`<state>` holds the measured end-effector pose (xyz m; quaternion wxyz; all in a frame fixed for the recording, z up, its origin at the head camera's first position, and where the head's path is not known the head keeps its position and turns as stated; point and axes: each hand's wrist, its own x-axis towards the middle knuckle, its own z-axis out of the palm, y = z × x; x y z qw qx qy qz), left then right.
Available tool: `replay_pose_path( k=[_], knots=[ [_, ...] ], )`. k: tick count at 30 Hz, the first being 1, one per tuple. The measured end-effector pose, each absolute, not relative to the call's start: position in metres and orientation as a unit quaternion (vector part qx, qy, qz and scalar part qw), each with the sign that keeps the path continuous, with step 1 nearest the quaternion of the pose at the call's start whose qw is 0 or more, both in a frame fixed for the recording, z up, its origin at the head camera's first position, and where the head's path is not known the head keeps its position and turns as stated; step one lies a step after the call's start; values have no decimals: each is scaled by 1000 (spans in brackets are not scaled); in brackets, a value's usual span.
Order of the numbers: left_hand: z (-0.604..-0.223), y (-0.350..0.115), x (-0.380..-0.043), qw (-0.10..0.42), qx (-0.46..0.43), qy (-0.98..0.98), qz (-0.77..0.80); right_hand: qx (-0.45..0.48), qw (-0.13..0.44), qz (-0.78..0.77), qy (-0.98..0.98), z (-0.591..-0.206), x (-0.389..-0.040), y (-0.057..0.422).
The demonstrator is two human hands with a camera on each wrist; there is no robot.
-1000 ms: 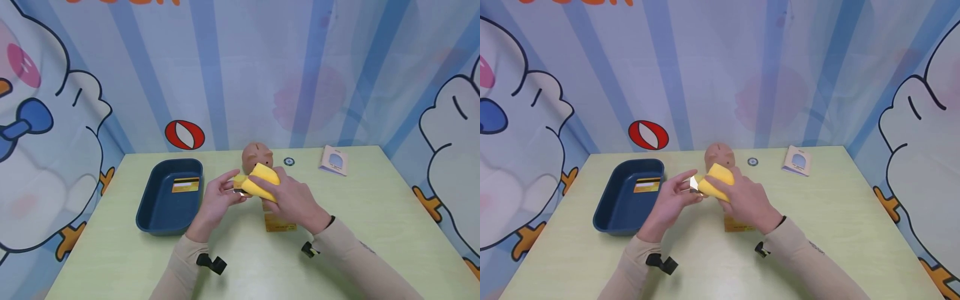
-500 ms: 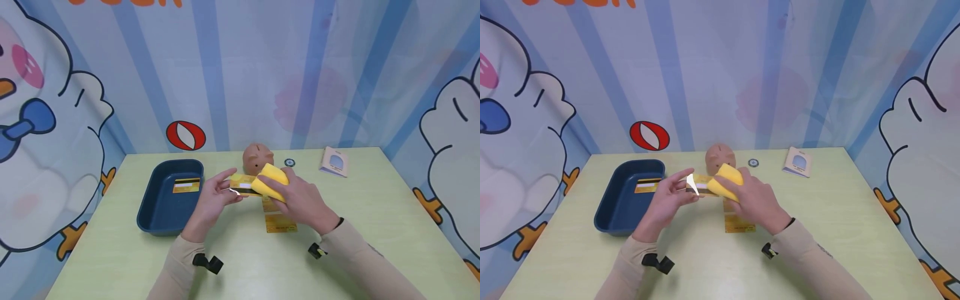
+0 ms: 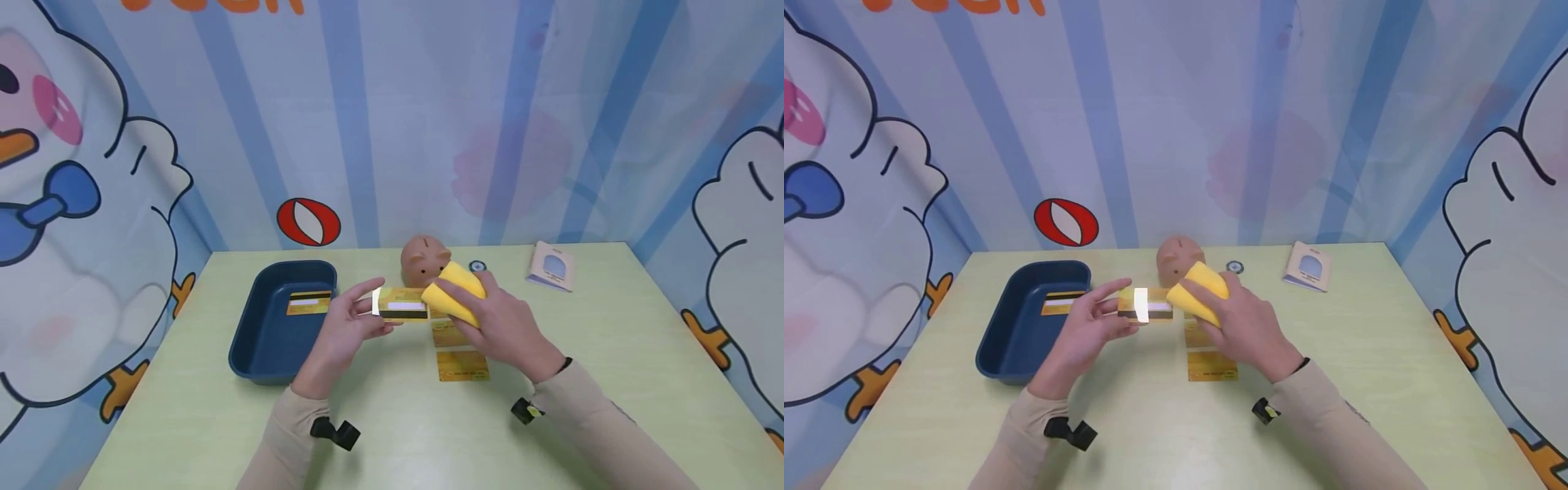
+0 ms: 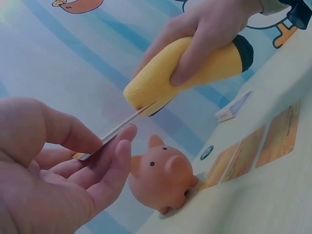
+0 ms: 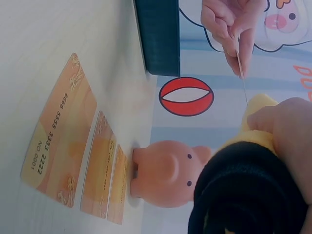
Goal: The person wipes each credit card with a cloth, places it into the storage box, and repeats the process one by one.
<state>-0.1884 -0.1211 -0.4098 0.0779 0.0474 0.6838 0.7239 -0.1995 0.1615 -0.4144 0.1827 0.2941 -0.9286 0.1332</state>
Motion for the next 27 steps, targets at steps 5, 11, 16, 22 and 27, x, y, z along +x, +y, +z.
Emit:
replay_pose_path(
  k=[5,11,16,22,27],
  knots=[
    [-409,-128,-188,86,32,704,704,285,175,143,-931,-416,-200,166],
    [-403,-145,-189,77,38,732,676,272,166,144,-937,-418,-200,172],
    [-398,-164,-192,63,41,759,647,265,155,153,-939,-422,-200,178],
    [-392,-190,-197,48,23,773,632,254,145,157,-943,-424,-199,185],
    [-389,-211,-202,39,9,783,620,248,138,154,-946,-427,-199,190]
  ],
)
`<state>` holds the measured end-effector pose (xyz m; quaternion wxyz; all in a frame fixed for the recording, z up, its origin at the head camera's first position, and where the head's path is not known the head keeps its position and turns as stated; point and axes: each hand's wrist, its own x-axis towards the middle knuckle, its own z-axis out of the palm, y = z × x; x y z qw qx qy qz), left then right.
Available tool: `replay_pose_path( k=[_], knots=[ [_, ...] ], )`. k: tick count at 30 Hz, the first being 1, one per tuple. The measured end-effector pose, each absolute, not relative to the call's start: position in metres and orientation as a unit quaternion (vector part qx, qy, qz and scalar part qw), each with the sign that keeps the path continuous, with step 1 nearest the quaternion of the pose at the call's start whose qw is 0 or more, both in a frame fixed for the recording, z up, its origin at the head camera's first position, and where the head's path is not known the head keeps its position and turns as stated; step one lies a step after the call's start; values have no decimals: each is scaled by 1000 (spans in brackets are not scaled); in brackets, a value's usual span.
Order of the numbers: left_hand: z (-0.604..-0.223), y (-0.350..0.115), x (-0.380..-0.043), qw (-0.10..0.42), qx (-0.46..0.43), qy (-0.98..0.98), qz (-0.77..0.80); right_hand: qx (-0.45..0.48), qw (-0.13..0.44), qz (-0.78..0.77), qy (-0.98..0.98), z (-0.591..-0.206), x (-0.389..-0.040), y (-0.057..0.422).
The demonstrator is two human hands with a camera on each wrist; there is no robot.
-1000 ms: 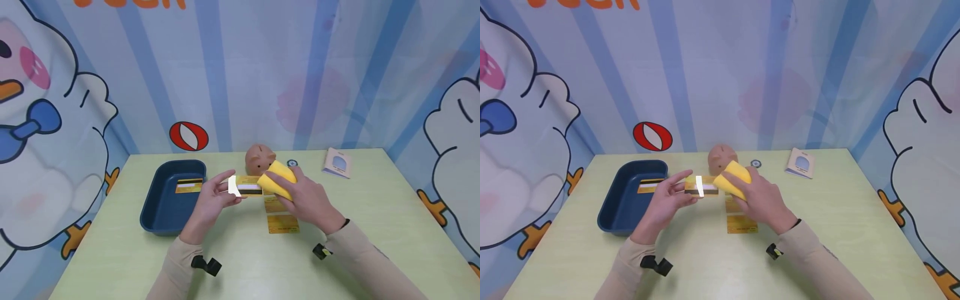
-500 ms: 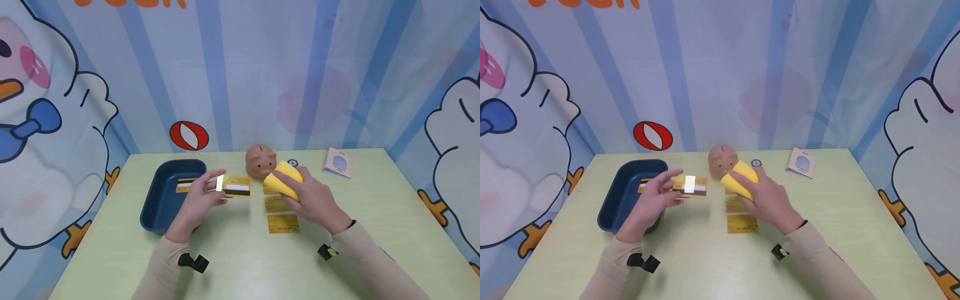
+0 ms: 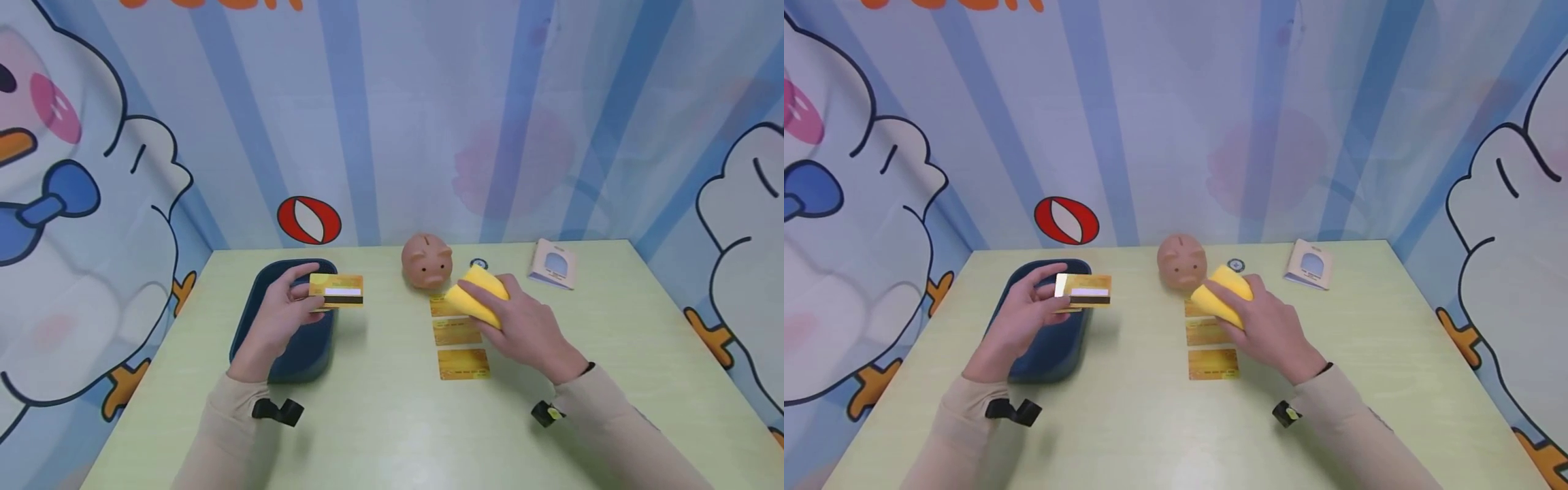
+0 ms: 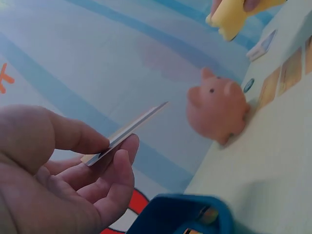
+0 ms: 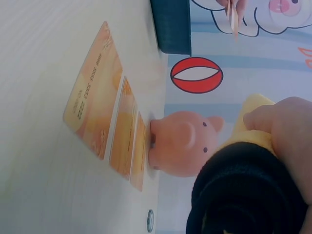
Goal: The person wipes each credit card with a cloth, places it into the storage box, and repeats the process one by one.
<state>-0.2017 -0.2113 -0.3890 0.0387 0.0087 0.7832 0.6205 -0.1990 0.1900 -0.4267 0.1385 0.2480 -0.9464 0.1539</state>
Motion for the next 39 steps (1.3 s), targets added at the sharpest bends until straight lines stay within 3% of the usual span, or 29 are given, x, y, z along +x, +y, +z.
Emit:
replay_pose_path(
  k=[16,39],
  knots=[
    [-395,-261,-216,20,-50,816,576,238,132,148,-951,-430,-197,201],
    [-420,-283,-222,91,-103,834,534,237,140,146,-950,-434,-196,206]
  ],
)
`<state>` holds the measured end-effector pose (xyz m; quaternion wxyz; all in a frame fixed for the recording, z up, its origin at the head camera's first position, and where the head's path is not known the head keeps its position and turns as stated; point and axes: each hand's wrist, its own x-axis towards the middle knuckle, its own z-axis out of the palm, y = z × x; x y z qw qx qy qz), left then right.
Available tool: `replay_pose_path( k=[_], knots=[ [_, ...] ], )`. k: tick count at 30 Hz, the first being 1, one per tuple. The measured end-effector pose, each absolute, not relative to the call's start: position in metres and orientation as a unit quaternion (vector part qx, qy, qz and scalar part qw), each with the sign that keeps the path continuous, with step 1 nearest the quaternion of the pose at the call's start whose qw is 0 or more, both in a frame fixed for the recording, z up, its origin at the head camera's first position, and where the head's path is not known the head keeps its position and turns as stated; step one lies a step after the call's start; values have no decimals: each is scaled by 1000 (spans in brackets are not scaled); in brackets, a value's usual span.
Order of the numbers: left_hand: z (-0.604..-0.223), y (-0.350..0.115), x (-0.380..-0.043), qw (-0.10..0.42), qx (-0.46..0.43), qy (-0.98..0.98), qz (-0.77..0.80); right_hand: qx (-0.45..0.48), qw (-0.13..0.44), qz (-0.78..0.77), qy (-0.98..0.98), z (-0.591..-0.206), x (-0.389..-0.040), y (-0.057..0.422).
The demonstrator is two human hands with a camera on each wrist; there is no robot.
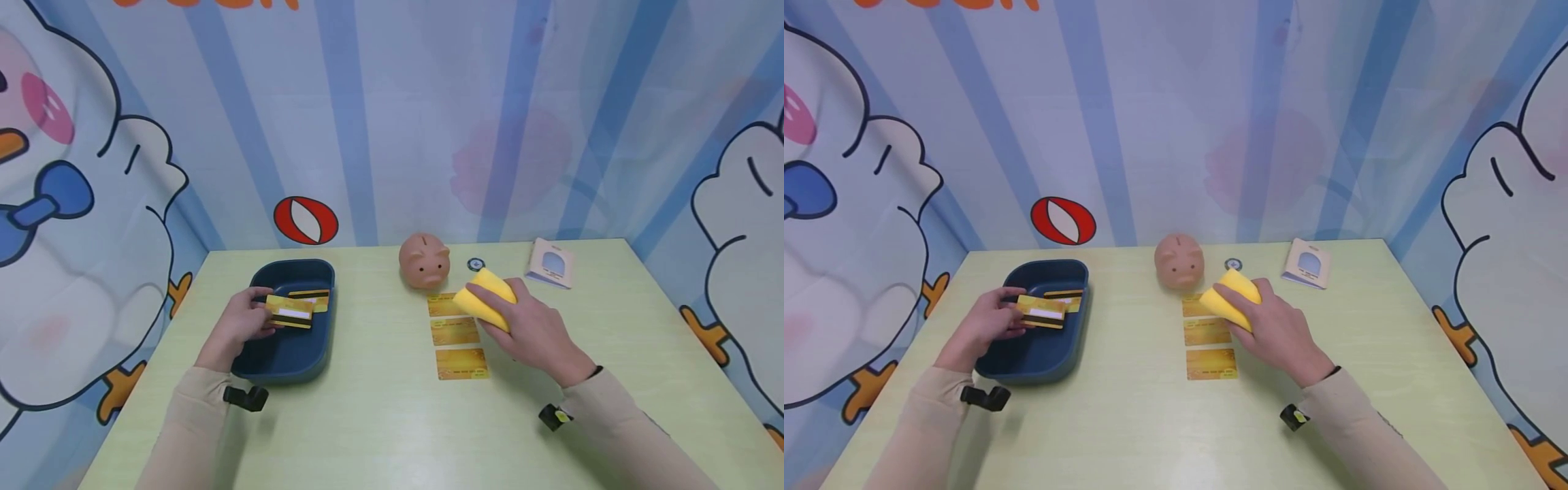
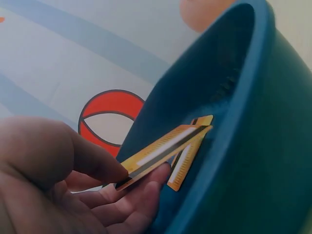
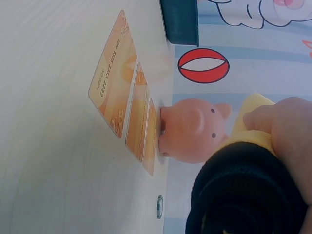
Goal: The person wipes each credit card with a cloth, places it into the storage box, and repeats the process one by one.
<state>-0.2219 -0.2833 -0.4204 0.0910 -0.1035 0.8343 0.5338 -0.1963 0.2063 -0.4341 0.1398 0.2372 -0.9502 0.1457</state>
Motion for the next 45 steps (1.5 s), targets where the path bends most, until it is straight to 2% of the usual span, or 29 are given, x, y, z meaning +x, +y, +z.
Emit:
replay_pose_path(
  k=[19,33,45],
  knots=[
    [-423,-274,-221,158,-110,874,446,230,131,144,-953,-435,-194,208],
    [-418,-263,-224,156,-88,928,326,230,137,144,-953,-436,-194,209],
    [-415,-258,-223,153,-80,931,322,228,136,143,-954,-437,-194,211]
  ],
)
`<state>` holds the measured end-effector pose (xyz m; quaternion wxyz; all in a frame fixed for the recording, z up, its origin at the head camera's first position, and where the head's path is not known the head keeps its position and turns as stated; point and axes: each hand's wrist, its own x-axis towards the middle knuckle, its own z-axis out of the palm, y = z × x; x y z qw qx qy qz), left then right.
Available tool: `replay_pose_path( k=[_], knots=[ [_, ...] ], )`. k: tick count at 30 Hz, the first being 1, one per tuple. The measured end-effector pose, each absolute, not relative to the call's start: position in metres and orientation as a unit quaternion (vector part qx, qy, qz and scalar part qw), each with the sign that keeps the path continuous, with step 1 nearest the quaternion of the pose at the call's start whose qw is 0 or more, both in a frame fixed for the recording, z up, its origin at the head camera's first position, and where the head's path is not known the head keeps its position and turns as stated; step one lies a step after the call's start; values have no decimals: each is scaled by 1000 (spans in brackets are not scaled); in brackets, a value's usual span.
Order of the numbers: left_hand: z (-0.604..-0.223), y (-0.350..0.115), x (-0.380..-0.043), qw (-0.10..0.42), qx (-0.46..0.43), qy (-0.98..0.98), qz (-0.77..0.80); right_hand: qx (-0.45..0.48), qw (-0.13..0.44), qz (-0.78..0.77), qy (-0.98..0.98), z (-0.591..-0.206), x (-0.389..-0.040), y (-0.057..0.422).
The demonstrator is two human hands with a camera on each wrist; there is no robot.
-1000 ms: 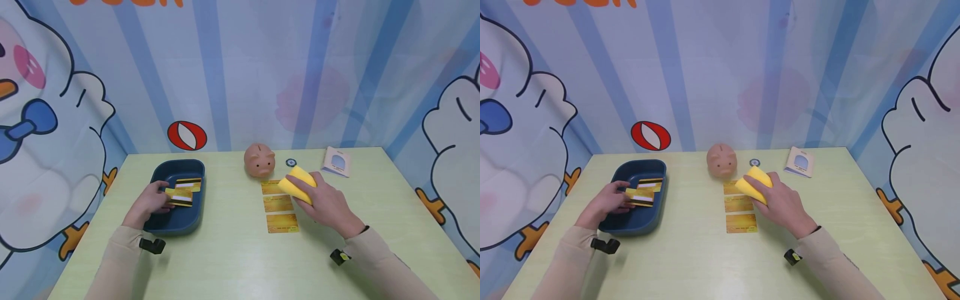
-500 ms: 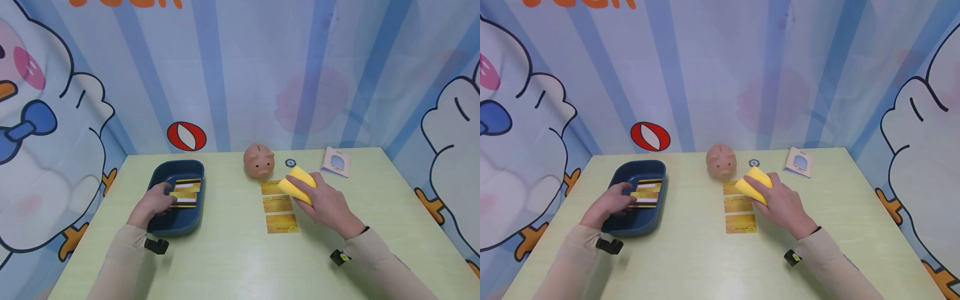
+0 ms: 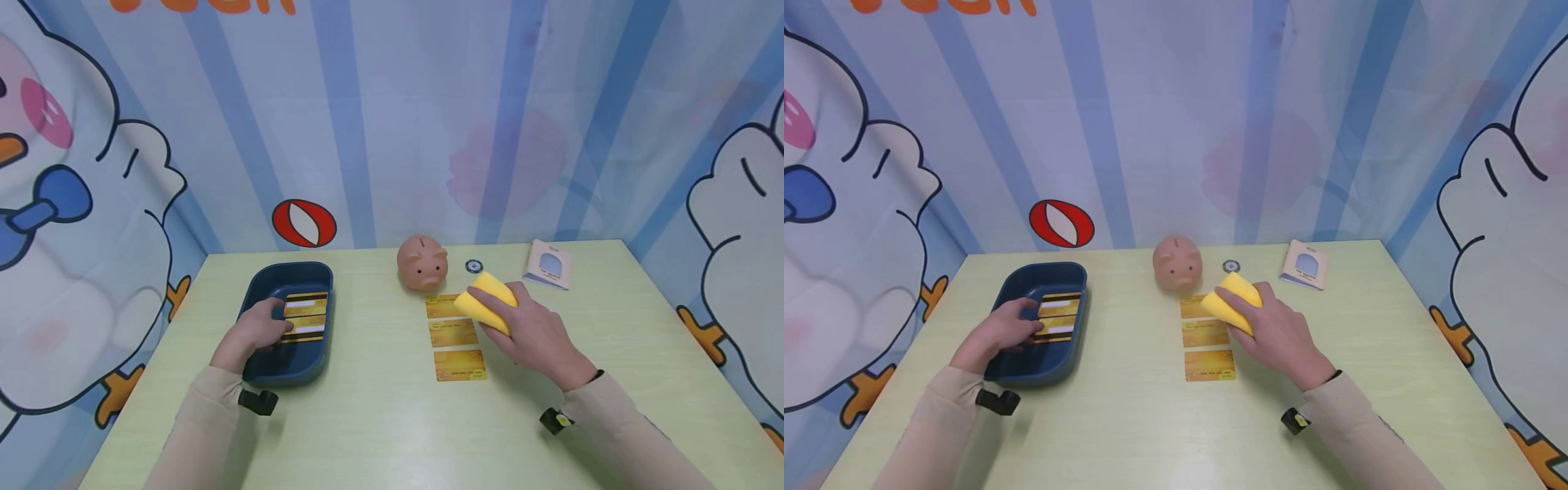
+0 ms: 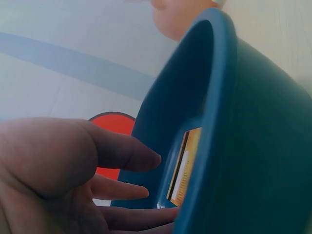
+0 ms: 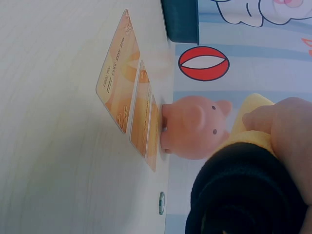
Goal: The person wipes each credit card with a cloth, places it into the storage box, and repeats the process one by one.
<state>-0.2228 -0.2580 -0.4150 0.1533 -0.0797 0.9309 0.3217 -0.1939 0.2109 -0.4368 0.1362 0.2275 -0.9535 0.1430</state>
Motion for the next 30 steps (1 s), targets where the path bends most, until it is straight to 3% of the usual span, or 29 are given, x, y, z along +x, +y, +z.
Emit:
replay_pose_path(
  k=[17,30],
  knots=[
    [-378,-220,-207,26,15,920,390,221,132,146,-955,-433,-193,214],
    [-384,-143,-190,-15,106,878,466,221,131,147,-955,-431,-194,215]
  ],
)
